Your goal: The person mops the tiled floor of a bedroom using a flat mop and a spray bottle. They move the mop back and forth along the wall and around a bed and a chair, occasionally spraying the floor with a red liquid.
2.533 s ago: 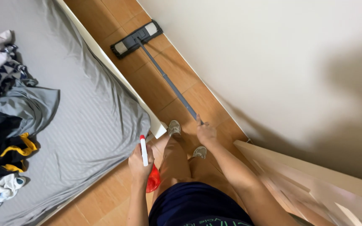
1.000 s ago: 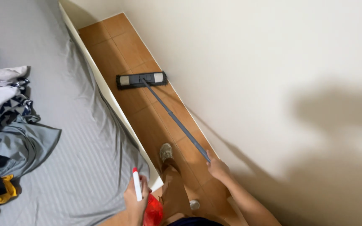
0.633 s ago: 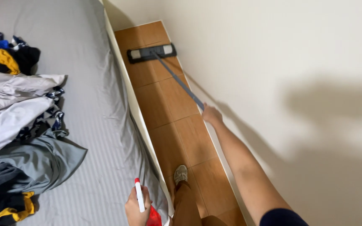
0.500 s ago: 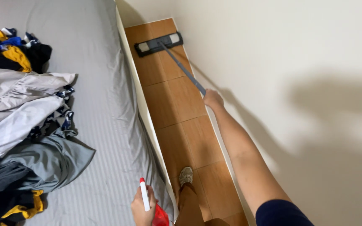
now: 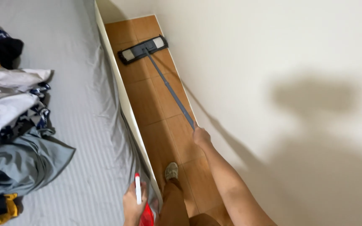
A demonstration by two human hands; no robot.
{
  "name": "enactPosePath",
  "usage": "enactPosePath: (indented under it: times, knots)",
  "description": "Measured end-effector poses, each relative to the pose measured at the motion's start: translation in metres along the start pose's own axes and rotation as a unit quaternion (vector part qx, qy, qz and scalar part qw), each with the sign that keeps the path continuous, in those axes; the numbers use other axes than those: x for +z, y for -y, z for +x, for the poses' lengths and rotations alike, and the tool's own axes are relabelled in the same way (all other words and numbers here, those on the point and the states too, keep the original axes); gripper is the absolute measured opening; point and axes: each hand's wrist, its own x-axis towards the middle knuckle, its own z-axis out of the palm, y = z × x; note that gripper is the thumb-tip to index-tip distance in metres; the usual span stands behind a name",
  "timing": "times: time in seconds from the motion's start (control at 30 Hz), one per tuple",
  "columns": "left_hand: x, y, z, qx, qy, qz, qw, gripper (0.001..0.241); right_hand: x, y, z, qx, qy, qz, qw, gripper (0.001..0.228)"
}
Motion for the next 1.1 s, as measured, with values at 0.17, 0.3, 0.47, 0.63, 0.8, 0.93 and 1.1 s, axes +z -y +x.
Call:
enactPosePath:
  times: [0.17, 0.3, 0.47, 0.63, 0.8, 0.93, 1.1]
  knots:
    - [0.011, -0.015, -0.021, 0.083, 0.054, 0.042, 0.994, 0.03, 0.024, -0.096, -0.135, 0.012, 0.0, 0.014, 1.0, 0.062]
    - [0.02, -0.01, -0.067, 0.139, 0.065, 0.038, 0.987, 0.031, 0.08, -0.164, -0.248, 0.035, -0.013, 0.01, 0.999, 0.059]
    - [0.048, 0.003, -0.157, 0.179, 0.156, 0.049, 0.97, 0.03, 0.13, -0.241, -0.44, 0.129, -0.015, 0.056, 0.99, 0.064]
    - [0.045, 0.023, -0.242, 0.221, 0.205, 0.075, 0.95, 0.029, 0.154, -0.26, -0.597, 0.192, 0.017, 0.082, 0.978, 0.068]
    - [0.019, 0.051, -0.258, 0.248, 0.219, 0.094, 0.939, 0.03, 0.117, -0.277, -0.708, 0.215, -0.007, 0.119, 0.969, 0.066]
    - [0.005, 0.083, -0.246, 0.255, 0.198, 0.099, 0.941, 0.03, 0.014, -0.231, -0.796, 0.27, 0.054, -0.003, 0.961, 0.064]
    - [-0.037, 0.091, -0.245, 0.233, 0.175, 0.108, 0.951, 0.029, 0.035, -0.227, -0.772, 0.341, 0.045, -0.038, 0.938, 0.042]
